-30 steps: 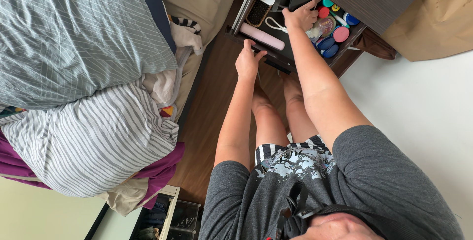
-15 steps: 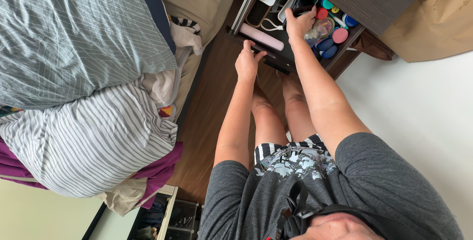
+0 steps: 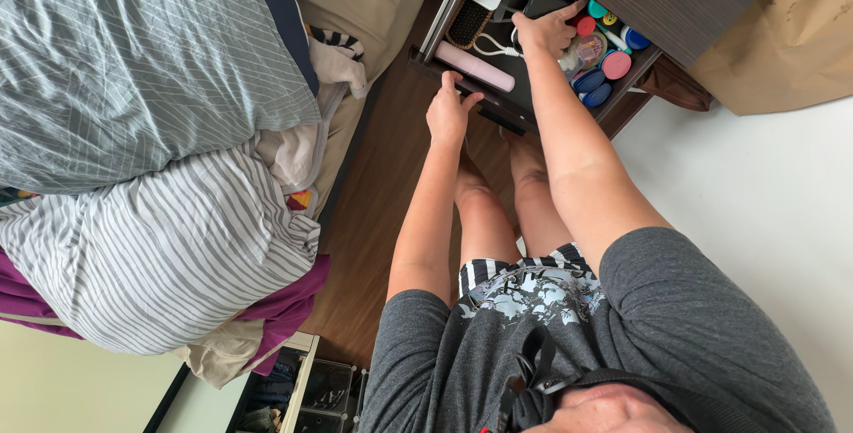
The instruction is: The person wipes a pair of eyeglasses with a white tissue, then places them into a clear case on a bedside table. The person then opens a drawer, moves items aside, and places a smartphone and a hairbrush inside before closing the drawer.
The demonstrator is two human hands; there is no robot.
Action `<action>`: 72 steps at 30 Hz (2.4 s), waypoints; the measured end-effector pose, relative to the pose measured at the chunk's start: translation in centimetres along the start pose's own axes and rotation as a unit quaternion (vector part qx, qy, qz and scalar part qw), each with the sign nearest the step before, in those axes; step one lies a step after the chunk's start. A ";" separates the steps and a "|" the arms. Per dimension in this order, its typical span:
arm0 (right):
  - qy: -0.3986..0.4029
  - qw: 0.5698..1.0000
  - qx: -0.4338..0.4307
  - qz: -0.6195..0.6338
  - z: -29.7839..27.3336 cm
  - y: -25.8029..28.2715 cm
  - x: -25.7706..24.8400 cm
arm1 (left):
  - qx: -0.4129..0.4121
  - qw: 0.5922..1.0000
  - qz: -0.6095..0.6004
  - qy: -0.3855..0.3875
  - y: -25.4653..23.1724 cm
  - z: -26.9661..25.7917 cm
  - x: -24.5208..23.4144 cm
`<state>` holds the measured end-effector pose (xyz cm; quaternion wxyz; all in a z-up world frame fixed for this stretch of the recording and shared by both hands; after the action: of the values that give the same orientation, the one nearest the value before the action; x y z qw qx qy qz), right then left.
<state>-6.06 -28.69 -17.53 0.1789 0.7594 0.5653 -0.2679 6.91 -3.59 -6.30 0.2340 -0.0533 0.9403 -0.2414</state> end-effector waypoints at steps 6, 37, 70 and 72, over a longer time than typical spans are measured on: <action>-0.041 0.957 -0.288 -0.005 -2.9 -2.4 -1.2 | -0.021 0.990 -0.130 0.053 0.5 0.1 1.4; -0.059 0.850 -0.454 -0.261 1.7 5.7 3.8 | 0.073 0.851 -0.516 0.058 2.7 0.9 1.2; -0.149 0.754 -0.555 -0.319 -5.0 2.7 -2.1 | 0.054 0.858 -0.509 0.046 4.7 0.9 1.5; -0.160 0.709 -0.595 -0.344 -6.3 2.9 -1.0 | 0.046 0.861 -0.505 0.046 4.8 0.8 1.8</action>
<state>-2.18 -26.67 -12.00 0.5766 0.1948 0.7926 -0.0365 5.78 -0.06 -9.93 0.0383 -0.4986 0.7821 -0.3718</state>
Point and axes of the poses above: each hand's wrist, its own z-axis towards the middle knuckle, its own x-axis out of the palm, y = z × x, the point moved 10 cm from there along z, towards the middle knuckle, and after that the axes turned 15 degrees about y, right-handed, at the moved point
